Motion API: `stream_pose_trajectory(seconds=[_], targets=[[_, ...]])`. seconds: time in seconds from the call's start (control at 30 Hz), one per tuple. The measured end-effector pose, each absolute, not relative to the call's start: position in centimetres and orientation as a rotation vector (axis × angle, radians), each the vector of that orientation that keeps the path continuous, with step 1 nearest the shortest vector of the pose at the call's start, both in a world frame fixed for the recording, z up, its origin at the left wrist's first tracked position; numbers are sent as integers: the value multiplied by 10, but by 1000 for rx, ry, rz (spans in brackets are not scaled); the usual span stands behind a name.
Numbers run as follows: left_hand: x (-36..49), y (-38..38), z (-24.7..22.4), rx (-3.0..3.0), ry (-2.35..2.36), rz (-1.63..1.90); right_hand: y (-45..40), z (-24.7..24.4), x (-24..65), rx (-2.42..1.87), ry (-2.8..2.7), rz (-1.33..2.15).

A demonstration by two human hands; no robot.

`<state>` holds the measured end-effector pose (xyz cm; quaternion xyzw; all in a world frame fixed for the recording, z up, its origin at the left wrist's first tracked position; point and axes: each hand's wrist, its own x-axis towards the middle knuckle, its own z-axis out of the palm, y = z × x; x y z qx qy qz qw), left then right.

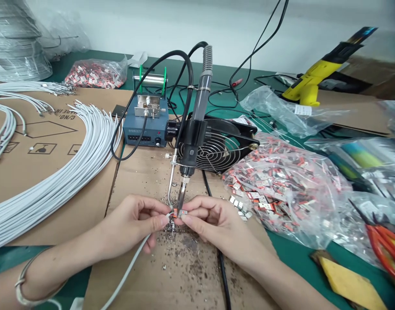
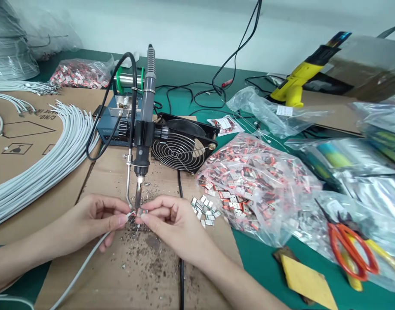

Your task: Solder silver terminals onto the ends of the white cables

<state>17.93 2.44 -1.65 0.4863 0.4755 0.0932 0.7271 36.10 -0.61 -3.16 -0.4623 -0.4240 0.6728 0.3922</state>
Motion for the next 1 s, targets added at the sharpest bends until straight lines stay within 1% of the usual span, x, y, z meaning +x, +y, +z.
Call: stream_pose_trajectory(seconds=[0.47,0.77,1.0], targets=[[178,21,-21,1098,994,296,-6,-34,361,-1187,-1202,1641],[176,26,-19,1216,998,235,-5,-30,364,-1198,-1287,1623],[179,34,-17,1207,992,214,-4,-28,364,-1199,-1255,1642]])
